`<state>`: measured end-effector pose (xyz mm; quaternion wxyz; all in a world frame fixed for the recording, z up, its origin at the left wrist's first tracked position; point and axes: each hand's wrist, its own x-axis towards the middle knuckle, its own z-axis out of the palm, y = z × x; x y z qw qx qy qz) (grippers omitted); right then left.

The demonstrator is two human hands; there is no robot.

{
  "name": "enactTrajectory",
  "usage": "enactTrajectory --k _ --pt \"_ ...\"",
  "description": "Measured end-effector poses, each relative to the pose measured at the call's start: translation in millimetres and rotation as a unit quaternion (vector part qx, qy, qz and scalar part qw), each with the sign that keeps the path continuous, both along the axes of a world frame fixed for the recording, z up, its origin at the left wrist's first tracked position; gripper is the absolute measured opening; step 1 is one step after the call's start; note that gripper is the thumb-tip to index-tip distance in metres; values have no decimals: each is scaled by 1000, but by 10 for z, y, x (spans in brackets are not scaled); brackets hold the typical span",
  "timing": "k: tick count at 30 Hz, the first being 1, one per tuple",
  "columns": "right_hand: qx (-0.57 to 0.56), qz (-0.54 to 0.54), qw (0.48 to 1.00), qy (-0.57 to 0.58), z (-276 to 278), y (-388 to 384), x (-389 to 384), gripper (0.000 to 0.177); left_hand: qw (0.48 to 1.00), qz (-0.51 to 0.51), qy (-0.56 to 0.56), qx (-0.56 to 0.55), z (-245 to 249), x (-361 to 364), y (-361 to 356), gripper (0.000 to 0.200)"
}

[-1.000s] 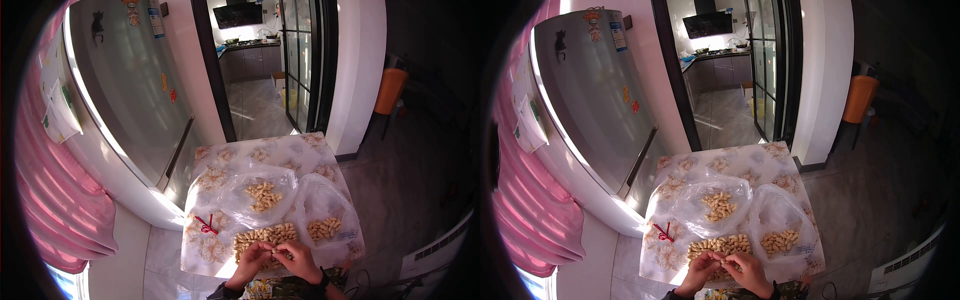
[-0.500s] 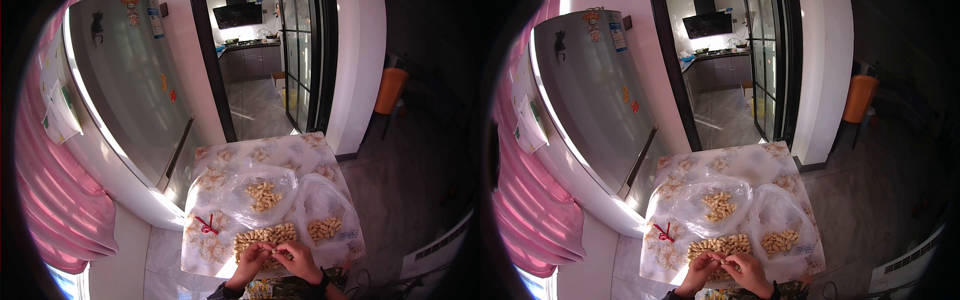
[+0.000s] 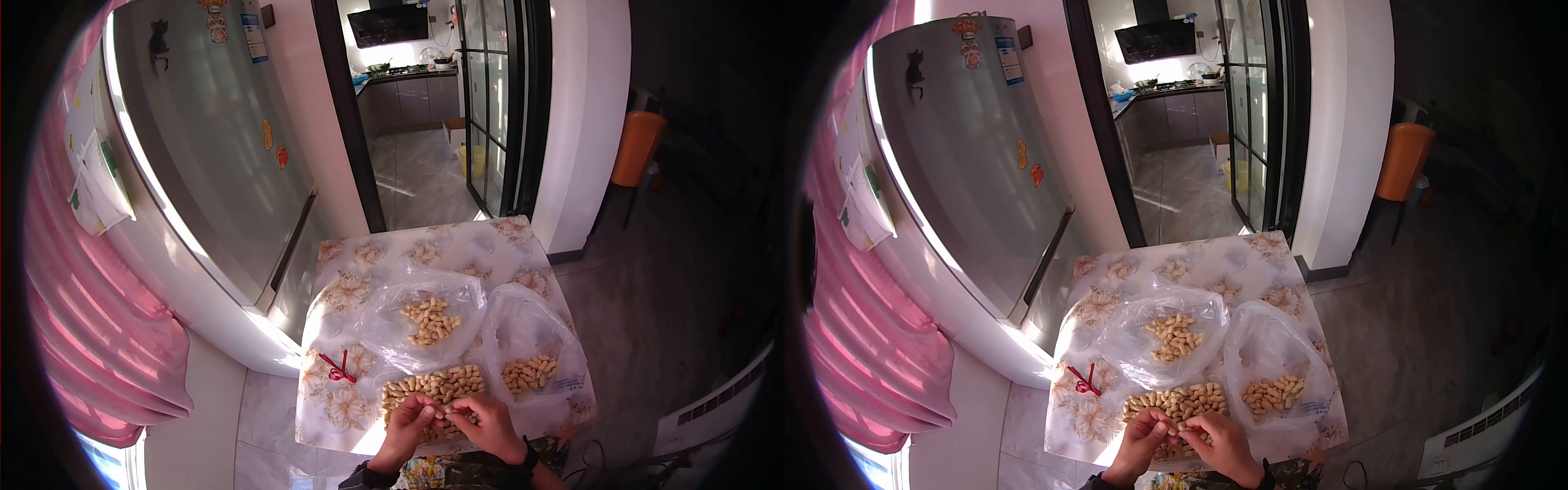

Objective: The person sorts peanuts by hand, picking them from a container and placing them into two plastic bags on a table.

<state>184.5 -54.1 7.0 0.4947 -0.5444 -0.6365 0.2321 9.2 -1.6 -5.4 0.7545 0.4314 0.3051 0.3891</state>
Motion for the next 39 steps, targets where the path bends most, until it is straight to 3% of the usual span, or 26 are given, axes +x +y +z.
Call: enactTrajectory --k 25,39 --pt "12 -16 1000 -11 79 -7 -4 17 999 -44 16 4 -75 -40 -4 13" --pt "17 -20 1000 2 76 10 -4 17 999 -20 25 -11 -20 -33 -10 14"
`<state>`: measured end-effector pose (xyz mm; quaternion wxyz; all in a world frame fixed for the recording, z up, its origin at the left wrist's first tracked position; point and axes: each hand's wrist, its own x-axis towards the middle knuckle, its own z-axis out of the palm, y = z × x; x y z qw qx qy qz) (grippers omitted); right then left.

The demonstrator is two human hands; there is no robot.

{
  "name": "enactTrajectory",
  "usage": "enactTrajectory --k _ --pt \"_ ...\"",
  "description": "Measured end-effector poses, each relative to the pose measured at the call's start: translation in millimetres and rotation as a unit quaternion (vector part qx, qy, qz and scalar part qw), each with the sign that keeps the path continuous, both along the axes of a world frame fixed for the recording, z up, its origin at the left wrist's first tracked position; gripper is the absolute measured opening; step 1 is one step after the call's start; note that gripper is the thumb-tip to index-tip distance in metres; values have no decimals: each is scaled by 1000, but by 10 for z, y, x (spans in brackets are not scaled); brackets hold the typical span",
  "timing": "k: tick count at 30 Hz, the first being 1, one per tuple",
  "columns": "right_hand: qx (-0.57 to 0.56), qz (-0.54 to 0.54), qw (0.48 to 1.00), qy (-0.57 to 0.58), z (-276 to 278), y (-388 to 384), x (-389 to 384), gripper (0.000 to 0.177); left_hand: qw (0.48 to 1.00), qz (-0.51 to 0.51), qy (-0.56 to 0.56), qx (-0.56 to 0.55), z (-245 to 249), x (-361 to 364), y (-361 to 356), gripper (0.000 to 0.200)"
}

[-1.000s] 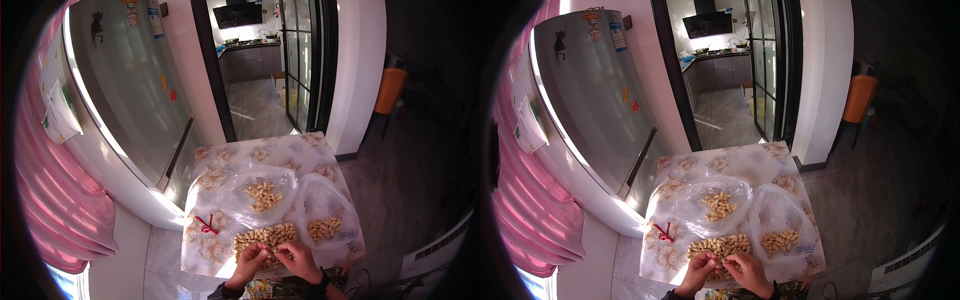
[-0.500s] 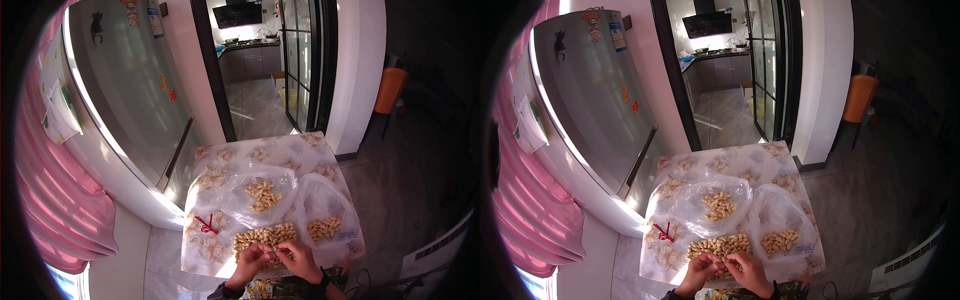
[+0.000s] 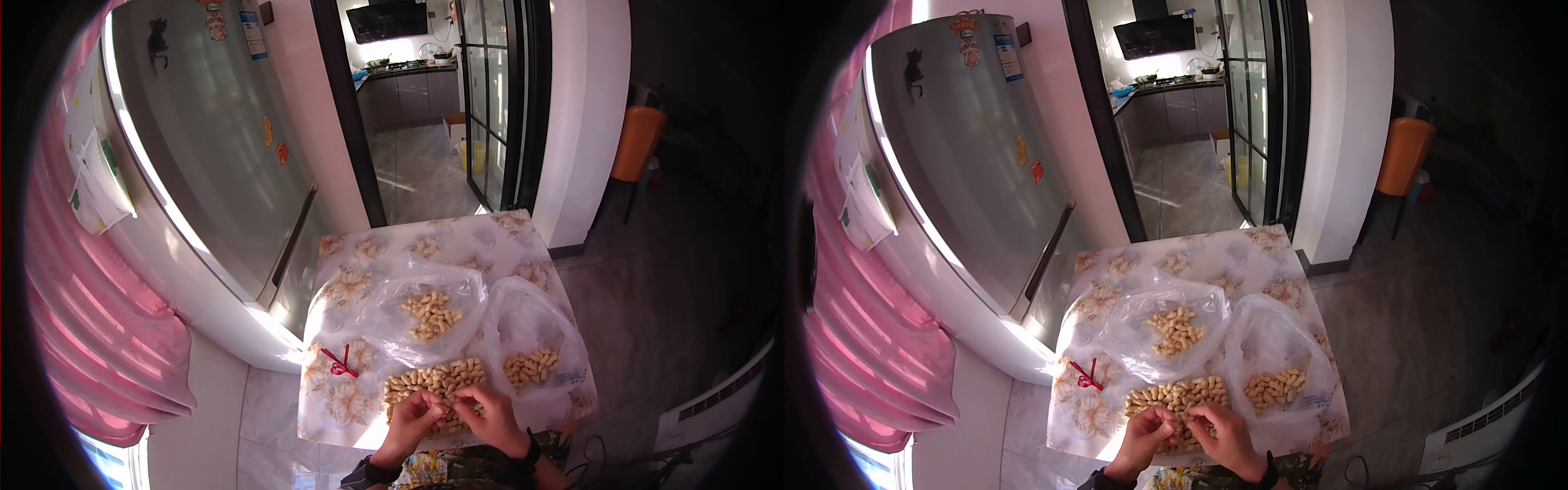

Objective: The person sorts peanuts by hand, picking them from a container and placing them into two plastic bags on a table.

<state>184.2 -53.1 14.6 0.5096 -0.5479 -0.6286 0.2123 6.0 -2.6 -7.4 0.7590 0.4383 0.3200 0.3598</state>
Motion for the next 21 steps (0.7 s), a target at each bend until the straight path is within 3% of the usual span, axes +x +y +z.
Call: enactTrajectory --k 11,17,21 --pt "43 5 999 15 685 483 -2 16 1000 -9 -19 5 -2 33 -6 13" --pt "80 3 996 25 728 811 -90 18 1000 -17 4 12 -4 33 -10 13" --pt "15 12 1000 23 596 856 -106 31 1000 -12 3 23 -12 18 -6 14"
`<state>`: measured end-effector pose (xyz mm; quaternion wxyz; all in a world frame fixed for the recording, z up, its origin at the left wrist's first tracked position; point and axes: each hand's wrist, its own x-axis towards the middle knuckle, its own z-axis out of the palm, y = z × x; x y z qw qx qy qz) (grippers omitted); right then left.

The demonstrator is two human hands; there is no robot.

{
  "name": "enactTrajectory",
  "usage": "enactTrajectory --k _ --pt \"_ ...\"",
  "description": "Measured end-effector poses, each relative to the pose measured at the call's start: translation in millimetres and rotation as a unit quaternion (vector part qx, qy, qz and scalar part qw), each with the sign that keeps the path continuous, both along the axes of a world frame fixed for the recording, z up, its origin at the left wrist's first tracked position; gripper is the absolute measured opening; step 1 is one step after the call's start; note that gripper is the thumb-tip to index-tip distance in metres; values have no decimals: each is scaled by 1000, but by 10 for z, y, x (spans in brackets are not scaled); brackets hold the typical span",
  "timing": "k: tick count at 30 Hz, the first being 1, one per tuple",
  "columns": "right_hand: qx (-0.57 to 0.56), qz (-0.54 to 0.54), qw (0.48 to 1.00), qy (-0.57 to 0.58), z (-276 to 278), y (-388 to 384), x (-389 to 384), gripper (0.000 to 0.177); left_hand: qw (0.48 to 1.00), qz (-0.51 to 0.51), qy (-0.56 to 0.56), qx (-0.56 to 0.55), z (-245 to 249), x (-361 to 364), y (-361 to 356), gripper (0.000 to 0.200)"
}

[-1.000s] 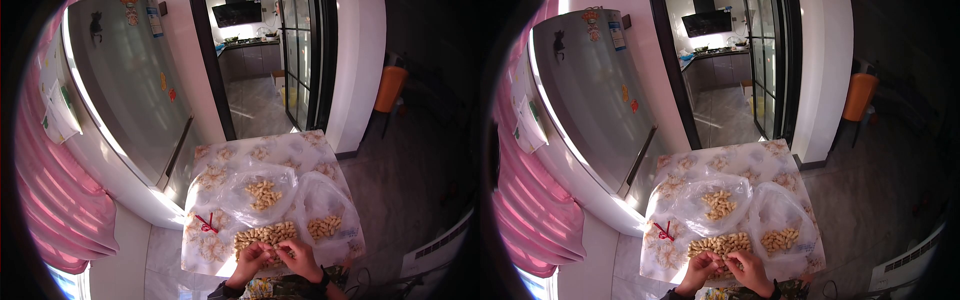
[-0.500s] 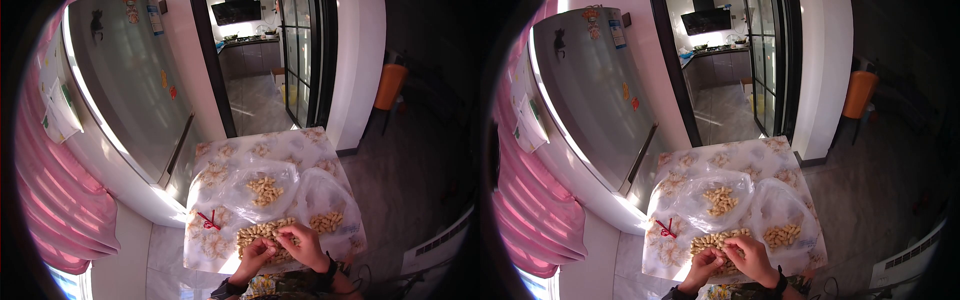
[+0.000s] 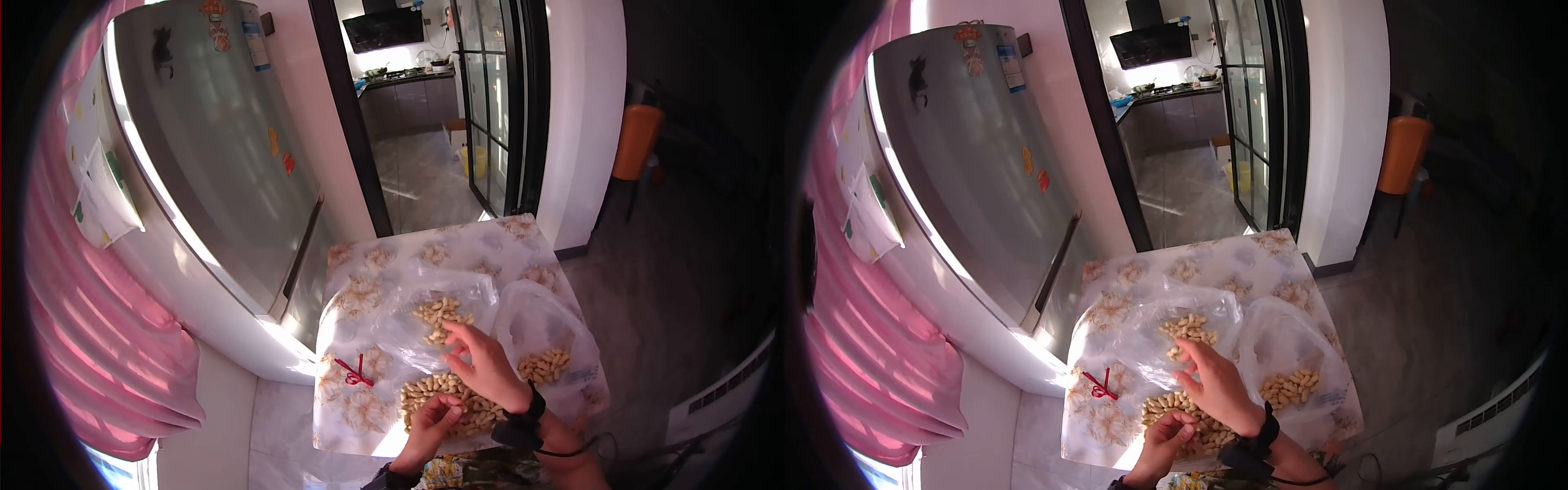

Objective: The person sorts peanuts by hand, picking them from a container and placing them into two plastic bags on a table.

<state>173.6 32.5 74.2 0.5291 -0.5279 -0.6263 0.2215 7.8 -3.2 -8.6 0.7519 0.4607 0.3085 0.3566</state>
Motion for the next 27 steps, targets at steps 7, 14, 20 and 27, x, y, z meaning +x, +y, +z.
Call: enactTrajectory --k 7,14,20,27 --pt "-53 130 988 -62 -344 -511 12 15 996 77 -53 -9 -47 25 18 24" --pt "-64 92 993 -35 -391 -700 72 14 999 11 -27 16 22 45 5 24" --pt "-23 -23 999 7 -293 -805 274 11 1000 -5 -15 26 64 13 -10 24" --pt "13 -177 984 6 -288 -922 669 11 1000 2 21 -16 160 73 -42 19"
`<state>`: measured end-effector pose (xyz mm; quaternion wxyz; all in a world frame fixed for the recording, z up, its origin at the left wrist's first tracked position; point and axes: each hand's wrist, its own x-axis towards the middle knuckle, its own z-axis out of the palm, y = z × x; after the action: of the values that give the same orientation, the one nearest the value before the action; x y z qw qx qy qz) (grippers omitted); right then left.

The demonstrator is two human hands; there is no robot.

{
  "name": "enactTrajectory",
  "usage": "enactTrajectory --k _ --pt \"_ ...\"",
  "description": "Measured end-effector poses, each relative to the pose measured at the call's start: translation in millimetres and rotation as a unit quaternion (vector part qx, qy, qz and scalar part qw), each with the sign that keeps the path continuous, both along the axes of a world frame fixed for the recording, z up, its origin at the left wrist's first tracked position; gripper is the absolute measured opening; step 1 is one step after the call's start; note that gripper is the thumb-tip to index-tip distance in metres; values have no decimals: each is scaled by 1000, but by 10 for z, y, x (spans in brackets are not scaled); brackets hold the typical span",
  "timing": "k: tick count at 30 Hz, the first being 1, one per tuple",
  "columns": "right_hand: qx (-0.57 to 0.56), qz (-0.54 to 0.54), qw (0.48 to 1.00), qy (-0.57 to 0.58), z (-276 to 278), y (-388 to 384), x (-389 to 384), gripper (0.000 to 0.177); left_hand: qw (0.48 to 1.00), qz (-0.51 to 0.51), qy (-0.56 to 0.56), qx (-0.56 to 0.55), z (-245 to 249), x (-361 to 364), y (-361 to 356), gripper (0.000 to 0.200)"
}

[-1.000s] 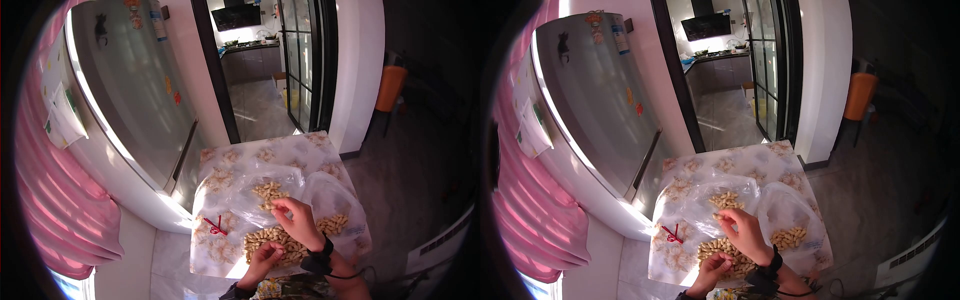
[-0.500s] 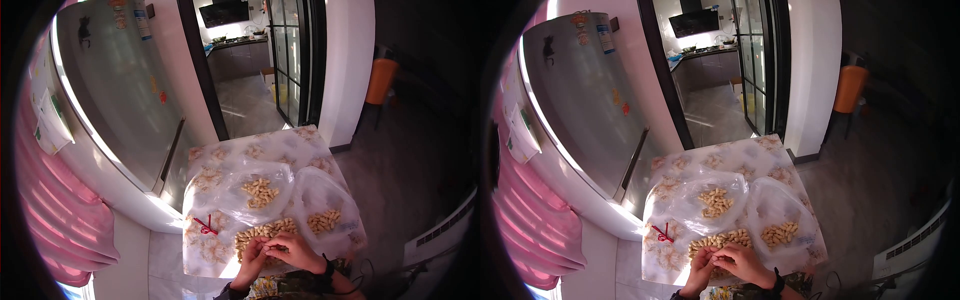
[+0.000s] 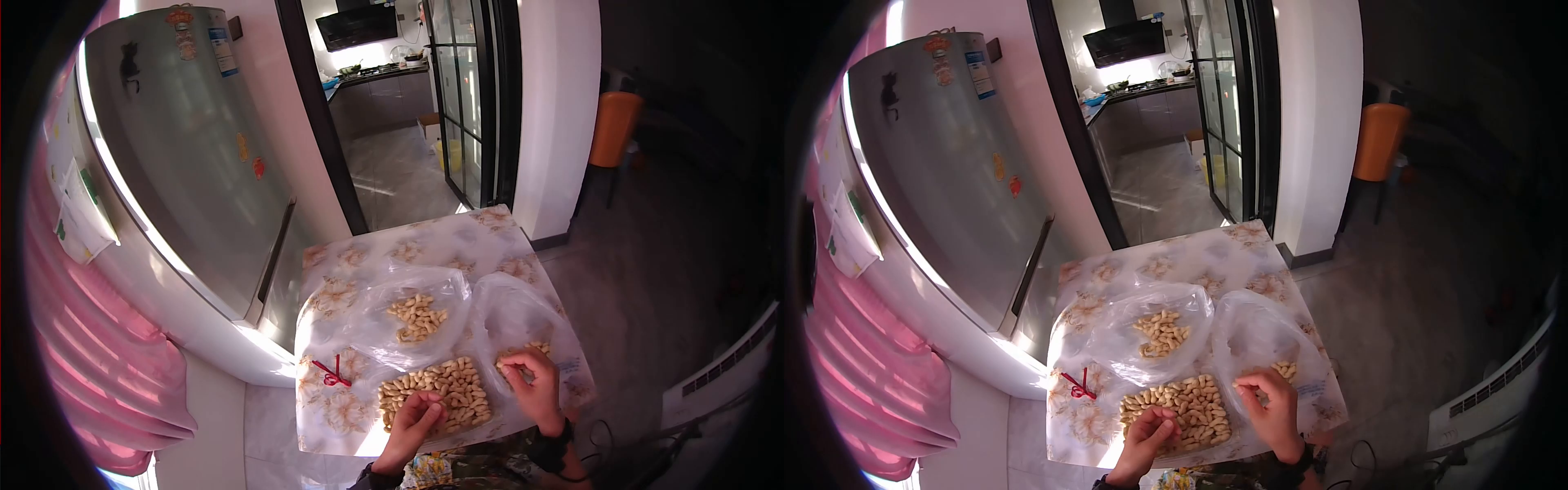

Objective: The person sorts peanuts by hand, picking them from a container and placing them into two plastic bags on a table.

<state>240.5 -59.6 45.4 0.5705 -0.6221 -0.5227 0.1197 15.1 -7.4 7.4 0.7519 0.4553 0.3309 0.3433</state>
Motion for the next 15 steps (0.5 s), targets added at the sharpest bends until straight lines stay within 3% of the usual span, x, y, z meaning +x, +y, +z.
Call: enactTrajectory --k 10,13,15 --pt "-16 -101 993 -57 -80 -5 178 18 1000 -11 3 -2 -32 -23 8 17" --pt "4 -114 982 -153 -41 -30 36 25 1000 -14 12 -1 -21 -27 8 17" --pt "-29 11 992 -124 6 -64 -104 28 1000 -14 15 12 -11 -19 16 17"
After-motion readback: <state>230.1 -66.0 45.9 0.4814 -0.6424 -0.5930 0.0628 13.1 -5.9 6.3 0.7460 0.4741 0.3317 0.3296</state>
